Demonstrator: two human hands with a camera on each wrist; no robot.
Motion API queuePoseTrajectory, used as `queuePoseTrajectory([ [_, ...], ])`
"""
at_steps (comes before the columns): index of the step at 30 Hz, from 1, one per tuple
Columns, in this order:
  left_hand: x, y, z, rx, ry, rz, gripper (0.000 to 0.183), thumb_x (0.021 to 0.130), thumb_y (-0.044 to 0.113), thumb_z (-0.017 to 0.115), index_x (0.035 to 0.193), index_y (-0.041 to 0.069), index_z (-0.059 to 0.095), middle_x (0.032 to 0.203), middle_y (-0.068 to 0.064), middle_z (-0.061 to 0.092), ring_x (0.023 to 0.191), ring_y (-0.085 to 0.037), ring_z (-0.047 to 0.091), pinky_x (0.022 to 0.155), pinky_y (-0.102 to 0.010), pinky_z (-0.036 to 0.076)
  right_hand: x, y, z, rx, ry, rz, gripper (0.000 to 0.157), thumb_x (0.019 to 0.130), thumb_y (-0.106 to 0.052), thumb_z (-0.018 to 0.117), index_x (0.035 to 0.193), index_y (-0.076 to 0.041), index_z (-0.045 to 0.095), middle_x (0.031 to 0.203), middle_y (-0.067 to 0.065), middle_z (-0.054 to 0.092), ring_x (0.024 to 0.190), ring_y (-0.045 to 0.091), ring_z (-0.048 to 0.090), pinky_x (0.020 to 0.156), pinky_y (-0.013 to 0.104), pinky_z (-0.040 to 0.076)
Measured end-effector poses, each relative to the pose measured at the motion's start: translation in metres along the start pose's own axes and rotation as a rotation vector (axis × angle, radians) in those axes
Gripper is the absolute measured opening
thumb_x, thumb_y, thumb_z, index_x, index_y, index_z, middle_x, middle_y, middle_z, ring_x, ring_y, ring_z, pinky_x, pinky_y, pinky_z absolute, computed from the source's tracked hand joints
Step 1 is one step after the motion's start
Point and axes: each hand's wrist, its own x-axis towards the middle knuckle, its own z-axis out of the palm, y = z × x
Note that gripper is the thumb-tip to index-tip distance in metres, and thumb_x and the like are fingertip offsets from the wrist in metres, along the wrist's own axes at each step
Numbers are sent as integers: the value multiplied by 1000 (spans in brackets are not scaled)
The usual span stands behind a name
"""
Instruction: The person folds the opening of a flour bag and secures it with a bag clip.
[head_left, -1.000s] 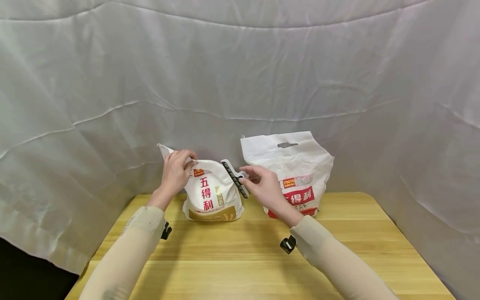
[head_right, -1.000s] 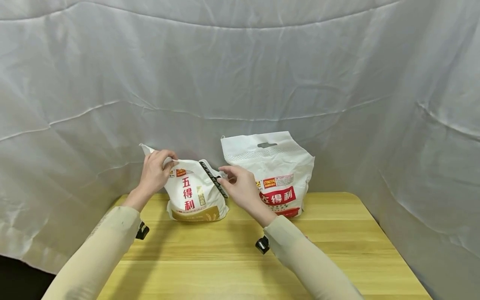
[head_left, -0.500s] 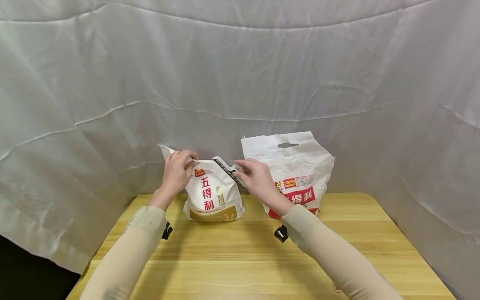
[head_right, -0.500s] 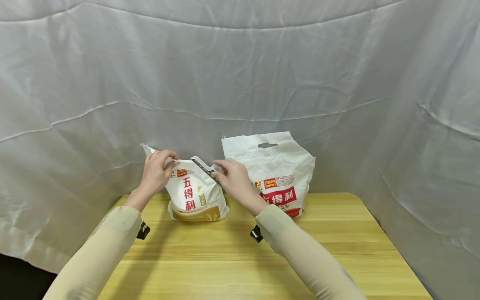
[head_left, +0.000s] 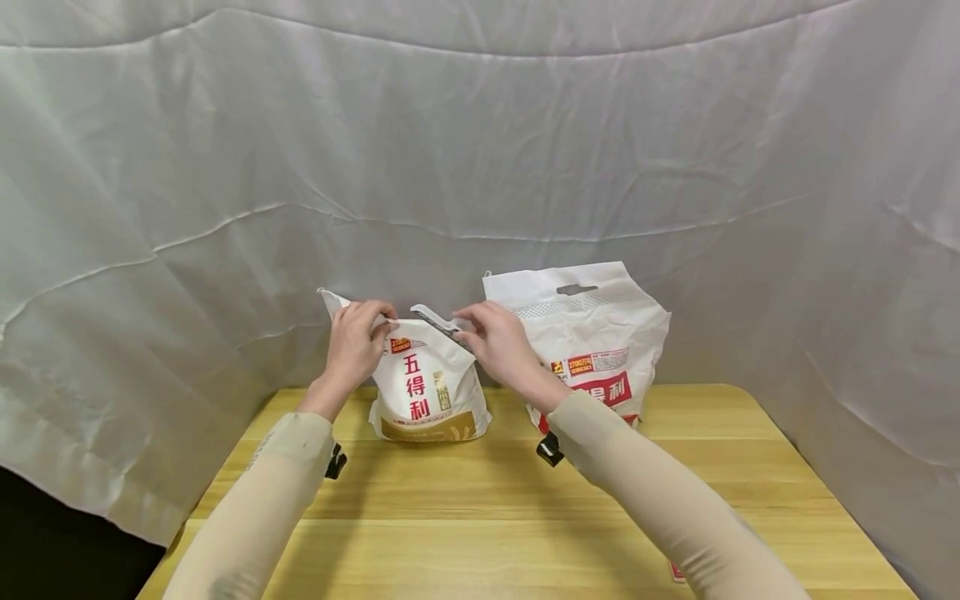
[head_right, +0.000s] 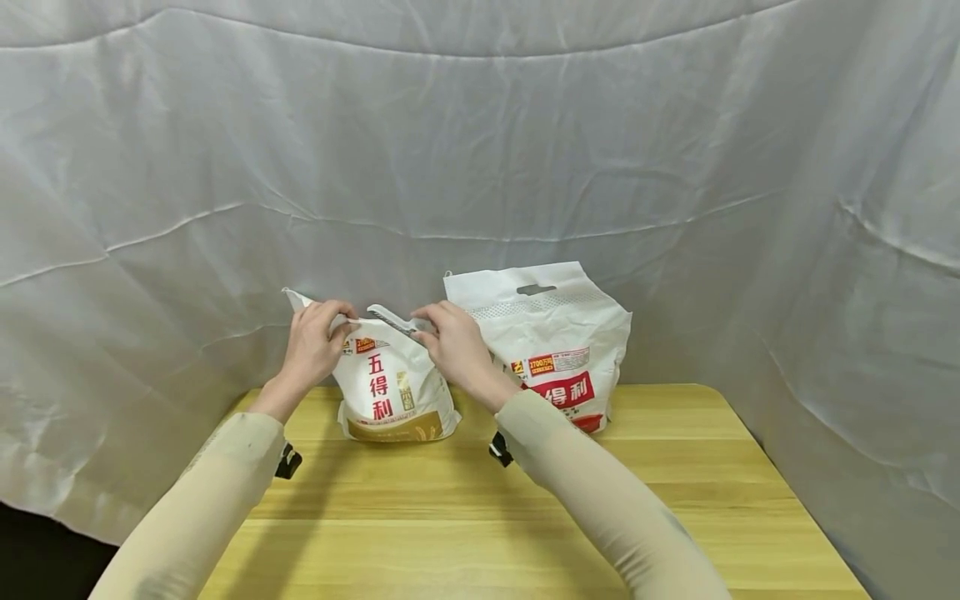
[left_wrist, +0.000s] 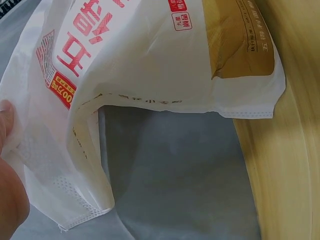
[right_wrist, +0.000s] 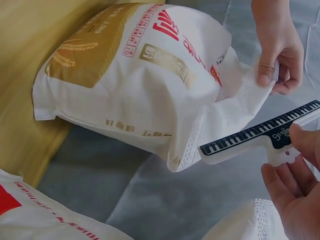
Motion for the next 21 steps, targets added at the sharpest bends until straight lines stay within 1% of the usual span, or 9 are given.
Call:
queuePoseTrajectory([
  [5, 1, -1, -1, 2, -12, -12, 9, 95, 7, 73, 102, 9, 67, 107, -11, 73, 105, -35, 60, 108, -55, 37, 5, 0, 2, -9, 3, -7, 25, 88, -6, 81, 112, -2, 74, 94, 12, 70, 85, 26, 67, 80, 38, 56],
  [9, 0, 0, -2, -3, -20, -22, 10, 95, 8, 74, 103, 9, 67, 107, -11, 73, 106, -35, 60, 108, -55, 36, 9, 0, 3, -12, -9, -11, 24, 89, -7, 81, 111, -1, 74, 97, 13, 71, 87, 26, 68, 81, 37, 58],
  [14, 0, -1, -1, 1, -18, -16, 10, 96, 7, 73, 103, 9, 67, 105, -10, 73, 103, -33, 60, 109, -54, 36, 14, -1, 4, -18, -21, -11, 23, 89, -6, 80, 110, 0, 74, 100, 14, 72, 88, 26, 70, 82, 34, 59],
  [21, 1, -1, -2, 4, -22, -17, 10, 95, 7, 74, 103, 9, 67, 105, -10, 73, 102, -33, 60, 109, -54, 36, 19, -2, 7, -31, 28, -40, 12, 87, -3, 81, 99, -1, 77, 95, 12, 75, 82, 24, 72, 77, 30, 60],
])
